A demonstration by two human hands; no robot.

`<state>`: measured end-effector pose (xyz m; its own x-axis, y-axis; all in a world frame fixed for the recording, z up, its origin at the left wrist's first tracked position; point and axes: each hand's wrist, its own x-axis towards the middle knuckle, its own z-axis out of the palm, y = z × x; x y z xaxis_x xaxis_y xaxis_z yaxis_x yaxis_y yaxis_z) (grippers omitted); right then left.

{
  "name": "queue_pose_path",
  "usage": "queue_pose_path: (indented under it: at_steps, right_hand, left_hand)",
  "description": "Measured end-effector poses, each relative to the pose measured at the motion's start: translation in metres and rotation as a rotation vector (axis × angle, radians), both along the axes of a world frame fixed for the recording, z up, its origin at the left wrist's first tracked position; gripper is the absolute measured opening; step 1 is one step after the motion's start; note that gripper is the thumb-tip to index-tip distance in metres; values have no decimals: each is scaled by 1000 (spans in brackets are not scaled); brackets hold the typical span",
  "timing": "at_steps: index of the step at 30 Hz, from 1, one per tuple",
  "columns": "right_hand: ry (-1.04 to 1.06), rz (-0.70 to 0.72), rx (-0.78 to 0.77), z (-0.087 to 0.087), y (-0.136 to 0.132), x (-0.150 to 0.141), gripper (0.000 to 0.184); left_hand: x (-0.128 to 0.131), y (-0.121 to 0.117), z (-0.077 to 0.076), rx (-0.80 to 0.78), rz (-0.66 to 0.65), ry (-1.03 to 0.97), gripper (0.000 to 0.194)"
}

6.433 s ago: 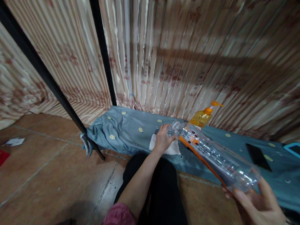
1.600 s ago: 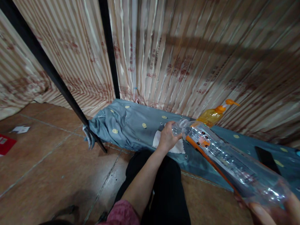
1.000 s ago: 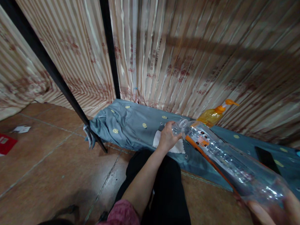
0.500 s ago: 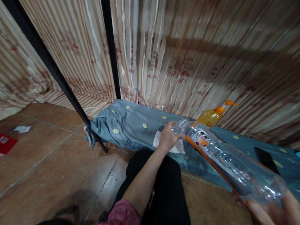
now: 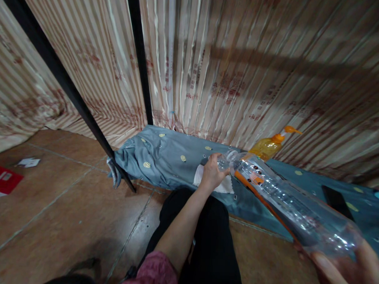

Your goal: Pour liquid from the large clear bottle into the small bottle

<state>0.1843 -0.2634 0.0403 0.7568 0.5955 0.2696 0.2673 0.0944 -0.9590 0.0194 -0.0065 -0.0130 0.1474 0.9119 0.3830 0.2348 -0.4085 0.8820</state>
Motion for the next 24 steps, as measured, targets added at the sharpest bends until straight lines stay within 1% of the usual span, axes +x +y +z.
queue_pose_path:
  at_steps: [5, 7, 10, 17, 21, 24]
  right_hand:
    - [25, 18, 30, -3, -2, 3, 95]
    - [13, 27, 35, -2, 0, 2, 96]
    - [-7, 1, 19, 1, 2, -1, 98]
    - [38, -25, -2, 5, 2, -4, 95]
    - [21, -18, 9, 4, 2, -3, 98]
    - [-7, -15, -3, 1, 0, -1, 95]
  left_hand:
    - [0, 0, 1, -9, 2, -22, 55]
    - [0, 0, 1, -10, 1, -23, 55]
    - [0, 0, 1, -14, 2, -14, 54]
    - [0, 0, -1, 2, 2, -35, 55]
    - [0, 0, -1, 5, -3, -46, 54]
    - [0, 0, -1, 5, 0, -43, 54]
